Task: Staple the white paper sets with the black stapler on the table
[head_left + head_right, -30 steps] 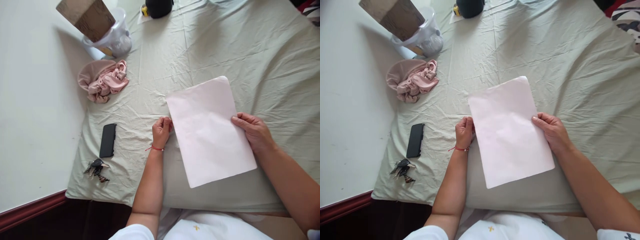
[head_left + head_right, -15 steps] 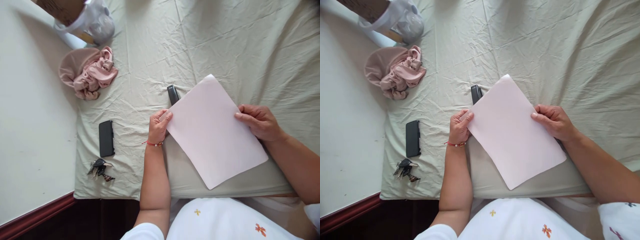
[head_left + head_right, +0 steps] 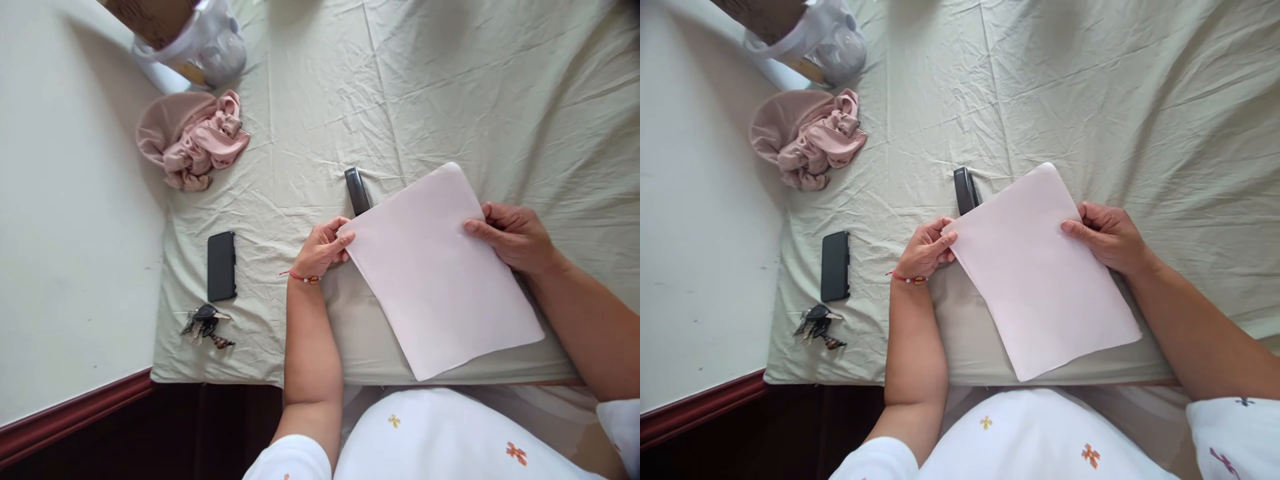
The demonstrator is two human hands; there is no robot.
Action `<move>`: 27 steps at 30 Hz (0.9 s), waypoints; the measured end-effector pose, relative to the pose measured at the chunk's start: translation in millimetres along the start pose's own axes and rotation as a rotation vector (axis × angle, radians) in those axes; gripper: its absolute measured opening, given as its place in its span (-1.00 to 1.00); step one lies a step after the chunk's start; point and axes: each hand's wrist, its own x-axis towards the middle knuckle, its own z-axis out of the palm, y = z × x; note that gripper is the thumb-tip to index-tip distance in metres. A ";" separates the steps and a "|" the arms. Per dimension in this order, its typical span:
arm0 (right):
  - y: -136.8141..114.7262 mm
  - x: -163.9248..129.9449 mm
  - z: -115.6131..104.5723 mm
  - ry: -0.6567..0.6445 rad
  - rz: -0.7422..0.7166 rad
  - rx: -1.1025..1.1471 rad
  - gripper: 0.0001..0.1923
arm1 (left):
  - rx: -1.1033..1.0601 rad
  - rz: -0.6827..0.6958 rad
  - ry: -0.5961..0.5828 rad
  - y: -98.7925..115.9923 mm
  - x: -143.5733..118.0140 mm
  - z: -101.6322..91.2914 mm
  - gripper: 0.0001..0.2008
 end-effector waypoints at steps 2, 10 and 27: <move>1.7 -0.4 -0.4 0.010 0.012 -0.004 -0.48 | 0.002 0.004 -0.021 -0.1 -1.2 -2.4 -0.54; 3.0 1.2 3.1 0.085 -0.037 0.080 -0.54 | 0.030 0.105 0.176 -10.5 6.8 3.1 -0.43; 1.2 3.5 0.8 0.096 0.029 0.119 -0.61 | 0.008 0.011 0.072 2.5 5.9 -11.1 -0.56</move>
